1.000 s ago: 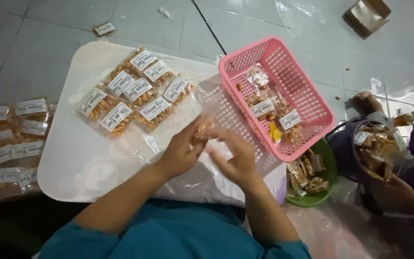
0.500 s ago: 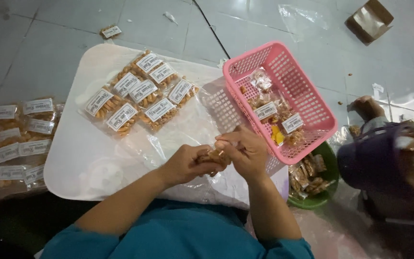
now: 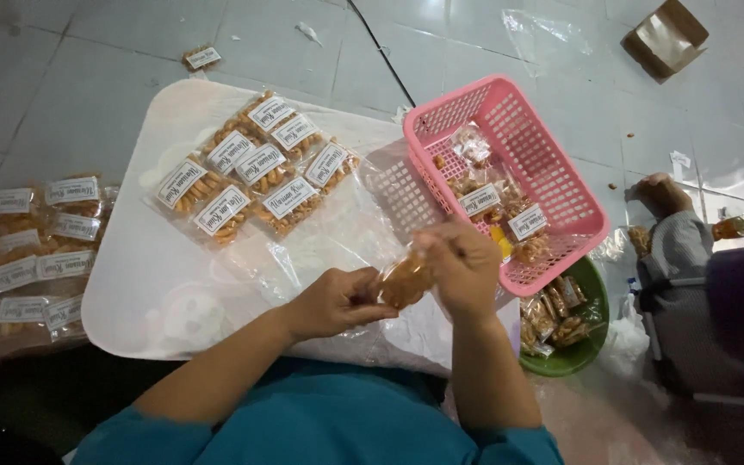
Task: Manually packing fried snacks into small plastic bags, adding a small packet to each, and flattening them on a low table.
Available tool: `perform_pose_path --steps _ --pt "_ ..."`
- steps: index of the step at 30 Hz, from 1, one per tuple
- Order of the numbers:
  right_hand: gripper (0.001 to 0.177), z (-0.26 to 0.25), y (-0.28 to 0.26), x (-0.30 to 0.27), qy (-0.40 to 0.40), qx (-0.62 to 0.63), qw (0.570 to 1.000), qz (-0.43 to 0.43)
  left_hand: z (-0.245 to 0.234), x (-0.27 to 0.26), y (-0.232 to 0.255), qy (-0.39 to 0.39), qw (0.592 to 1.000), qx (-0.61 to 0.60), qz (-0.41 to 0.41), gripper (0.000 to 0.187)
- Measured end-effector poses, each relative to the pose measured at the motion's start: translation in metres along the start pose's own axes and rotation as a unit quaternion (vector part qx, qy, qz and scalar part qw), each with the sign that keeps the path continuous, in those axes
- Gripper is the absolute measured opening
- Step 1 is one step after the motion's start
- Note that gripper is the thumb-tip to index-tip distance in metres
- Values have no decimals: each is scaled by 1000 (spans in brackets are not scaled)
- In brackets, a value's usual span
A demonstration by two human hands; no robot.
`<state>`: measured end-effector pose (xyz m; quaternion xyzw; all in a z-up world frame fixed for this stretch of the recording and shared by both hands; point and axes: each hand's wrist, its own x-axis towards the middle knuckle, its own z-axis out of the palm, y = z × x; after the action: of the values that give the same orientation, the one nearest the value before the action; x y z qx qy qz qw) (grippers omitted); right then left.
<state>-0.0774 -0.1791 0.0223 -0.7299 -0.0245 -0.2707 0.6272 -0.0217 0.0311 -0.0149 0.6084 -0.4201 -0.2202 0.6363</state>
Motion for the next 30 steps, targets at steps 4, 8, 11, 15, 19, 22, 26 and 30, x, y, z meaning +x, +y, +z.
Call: perform_pose_path --steps 4,8,11,15,19,22,26,30 --pt "12 -4 -22 16 80 -12 997 -10 -3 6 -12 -26 1000 7 -11 19" --pt "9 10 -42 22 56 -36 997 27 -15 13 11 20 975 -205 -86 56" --pt "10 14 -33 22 29 -45 997 48 -13 23 14 30 982 -168 -84 55" --pt "5 24 -14 20 13 -10 997 73 -4 31 39 72 980 -151 -108 32" --pt "82 41 -23 17 -25 135 988 67 -1 38 34 223 944 -226 -90 13" --pt "89 42 -5 -4 -40 170 974 146 -10 40 34 293 930 -209 -70 12" --pt "78 30 33 -26 -30 209 956 205 -5 40 38 309 924 -213 -74 15" --pt "76 23 32 -20 -55 220 954 196 -4 35 28 296 925 -226 -82 15"
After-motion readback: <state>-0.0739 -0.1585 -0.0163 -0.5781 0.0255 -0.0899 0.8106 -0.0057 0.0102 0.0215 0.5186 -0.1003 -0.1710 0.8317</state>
